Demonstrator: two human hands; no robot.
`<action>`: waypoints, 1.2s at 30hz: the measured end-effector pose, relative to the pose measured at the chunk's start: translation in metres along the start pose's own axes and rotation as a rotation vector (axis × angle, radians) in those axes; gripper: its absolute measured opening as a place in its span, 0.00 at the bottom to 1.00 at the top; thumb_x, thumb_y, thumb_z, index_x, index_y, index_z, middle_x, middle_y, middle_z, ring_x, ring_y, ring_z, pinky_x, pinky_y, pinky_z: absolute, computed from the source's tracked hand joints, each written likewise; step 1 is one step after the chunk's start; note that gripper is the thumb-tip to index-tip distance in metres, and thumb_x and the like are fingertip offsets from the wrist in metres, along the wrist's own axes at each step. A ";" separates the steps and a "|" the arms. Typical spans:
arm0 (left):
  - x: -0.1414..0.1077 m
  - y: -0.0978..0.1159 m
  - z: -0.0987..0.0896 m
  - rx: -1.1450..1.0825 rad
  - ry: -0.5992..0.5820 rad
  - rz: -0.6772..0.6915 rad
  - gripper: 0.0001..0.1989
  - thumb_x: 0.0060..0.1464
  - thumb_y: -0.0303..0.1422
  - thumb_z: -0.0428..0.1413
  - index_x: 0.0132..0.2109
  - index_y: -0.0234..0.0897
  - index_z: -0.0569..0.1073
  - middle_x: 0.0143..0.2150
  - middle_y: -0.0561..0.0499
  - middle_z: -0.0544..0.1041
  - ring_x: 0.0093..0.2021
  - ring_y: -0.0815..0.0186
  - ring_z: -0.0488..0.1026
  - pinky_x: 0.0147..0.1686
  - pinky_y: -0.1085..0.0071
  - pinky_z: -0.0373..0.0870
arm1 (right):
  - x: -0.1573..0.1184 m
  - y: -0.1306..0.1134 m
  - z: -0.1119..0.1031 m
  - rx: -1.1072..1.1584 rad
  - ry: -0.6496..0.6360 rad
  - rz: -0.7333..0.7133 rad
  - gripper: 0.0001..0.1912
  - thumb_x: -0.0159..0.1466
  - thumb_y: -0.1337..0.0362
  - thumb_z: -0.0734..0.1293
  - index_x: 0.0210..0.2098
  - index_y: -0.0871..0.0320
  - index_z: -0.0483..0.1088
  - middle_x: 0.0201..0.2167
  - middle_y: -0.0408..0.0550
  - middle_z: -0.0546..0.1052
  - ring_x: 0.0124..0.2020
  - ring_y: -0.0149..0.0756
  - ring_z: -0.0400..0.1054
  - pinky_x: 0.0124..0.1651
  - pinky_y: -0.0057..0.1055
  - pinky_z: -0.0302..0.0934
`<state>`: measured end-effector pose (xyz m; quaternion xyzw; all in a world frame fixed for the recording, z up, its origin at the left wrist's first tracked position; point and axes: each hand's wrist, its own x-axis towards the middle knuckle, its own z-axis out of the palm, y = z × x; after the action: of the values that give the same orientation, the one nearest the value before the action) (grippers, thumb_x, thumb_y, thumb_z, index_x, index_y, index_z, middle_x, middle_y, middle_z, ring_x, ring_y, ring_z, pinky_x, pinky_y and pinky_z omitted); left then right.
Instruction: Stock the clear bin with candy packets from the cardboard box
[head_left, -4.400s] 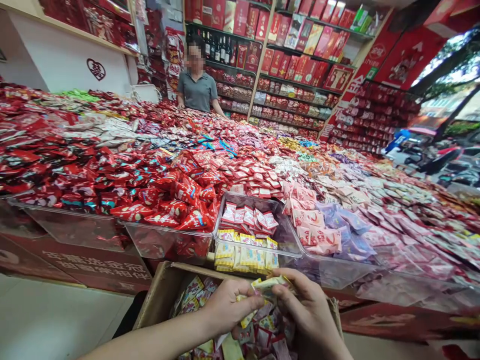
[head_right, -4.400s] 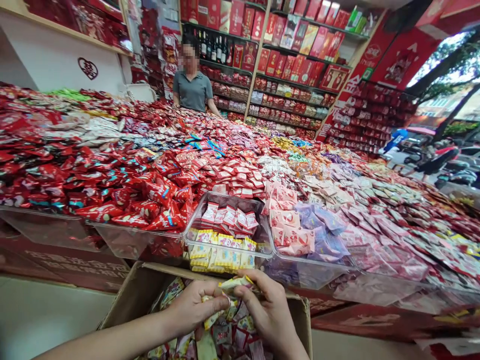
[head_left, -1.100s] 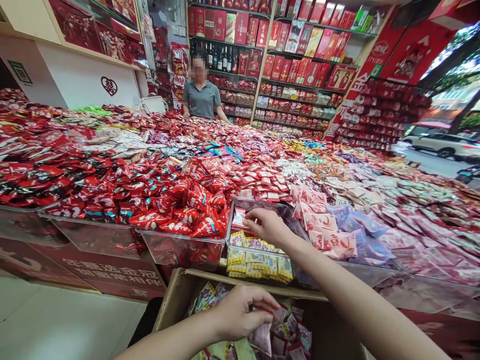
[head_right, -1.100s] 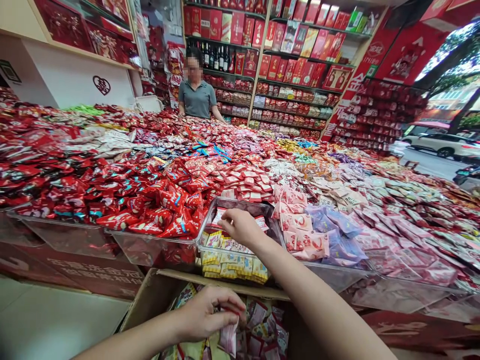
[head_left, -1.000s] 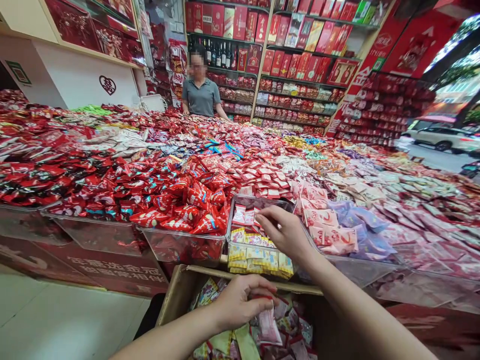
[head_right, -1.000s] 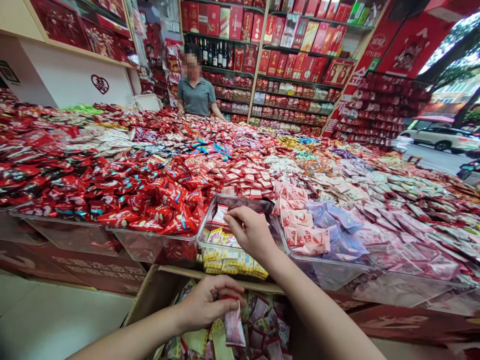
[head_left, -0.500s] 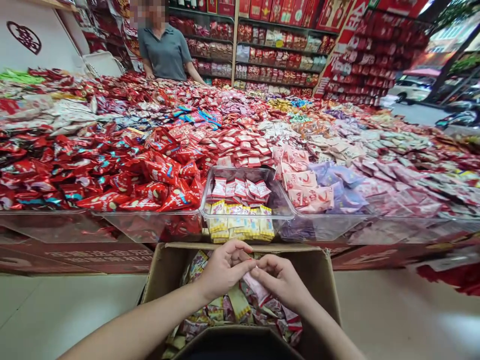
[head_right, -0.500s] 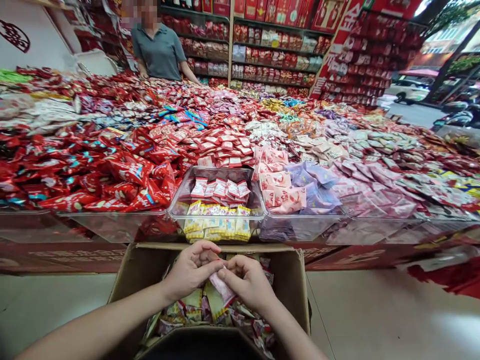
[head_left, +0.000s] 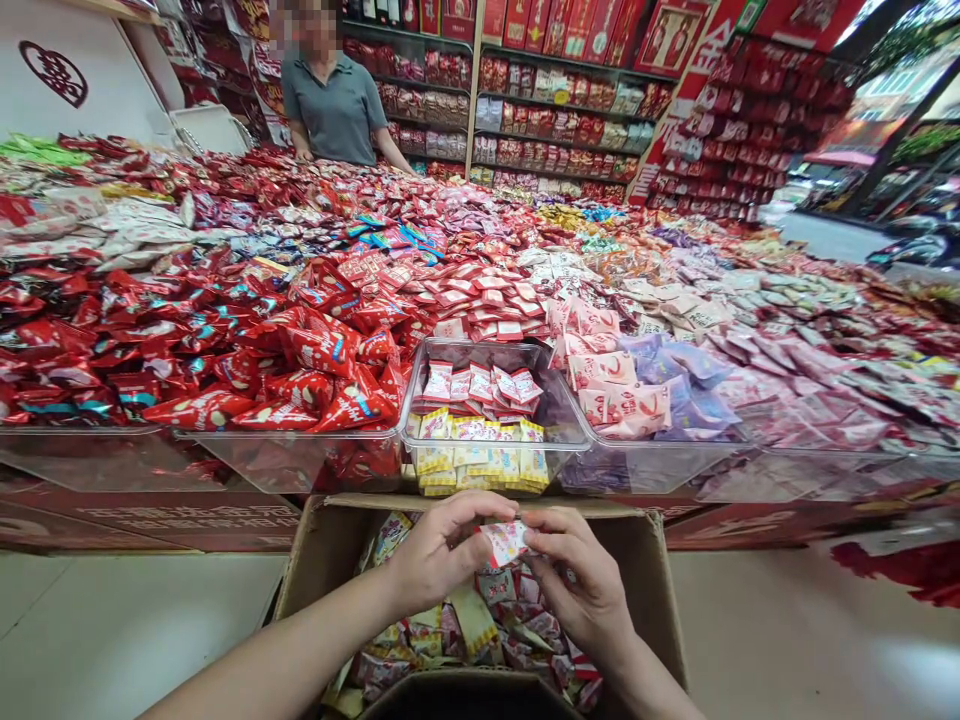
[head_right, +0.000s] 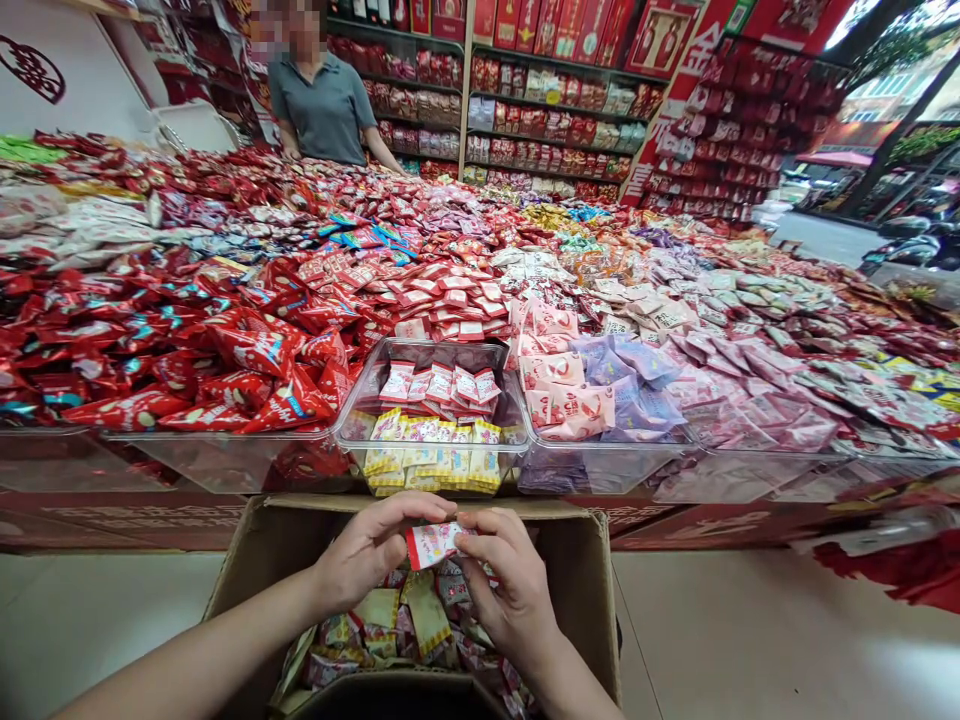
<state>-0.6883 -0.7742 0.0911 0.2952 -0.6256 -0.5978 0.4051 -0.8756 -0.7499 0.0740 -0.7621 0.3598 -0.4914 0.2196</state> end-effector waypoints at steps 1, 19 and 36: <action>-0.001 0.000 0.000 -0.032 -0.010 -0.025 0.15 0.52 0.36 0.53 0.46 0.35 0.68 0.47 0.43 0.70 0.49 0.58 0.67 0.48 0.62 0.63 | 0.000 0.000 0.000 -0.016 0.019 -0.013 0.20 0.54 0.79 0.62 0.41 0.50 0.64 0.40 0.48 0.70 0.42 0.36 0.64 0.42 0.36 0.61; -0.002 -0.001 0.006 -0.067 0.123 -0.075 0.14 0.48 0.27 0.54 0.44 0.36 0.65 0.39 0.48 0.72 0.41 0.65 0.69 0.41 0.70 0.66 | -0.007 0.004 0.008 0.206 0.046 0.401 0.11 0.58 0.64 0.62 0.42 0.55 0.64 0.35 0.50 0.73 0.35 0.35 0.68 0.36 0.29 0.65; -0.003 -0.008 0.003 -0.112 0.169 -0.130 0.14 0.54 0.41 0.48 0.42 0.35 0.65 0.27 0.55 0.70 0.21 0.74 0.68 0.23 0.77 0.59 | 0.154 -0.017 -0.019 0.039 -0.151 0.458 0.12 0.51 0.57 0.66 0.25 0.60 0.66 0.20 0.46 0.73 0.20 0.30 0.65 0.22 0.24 0.58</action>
<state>-0.6903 -0.7714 0.0825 0.3616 -0.5341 -0.6299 0.4327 -0.8476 -0.8560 0.1847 -0.6909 0.4961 -0.3772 0.3663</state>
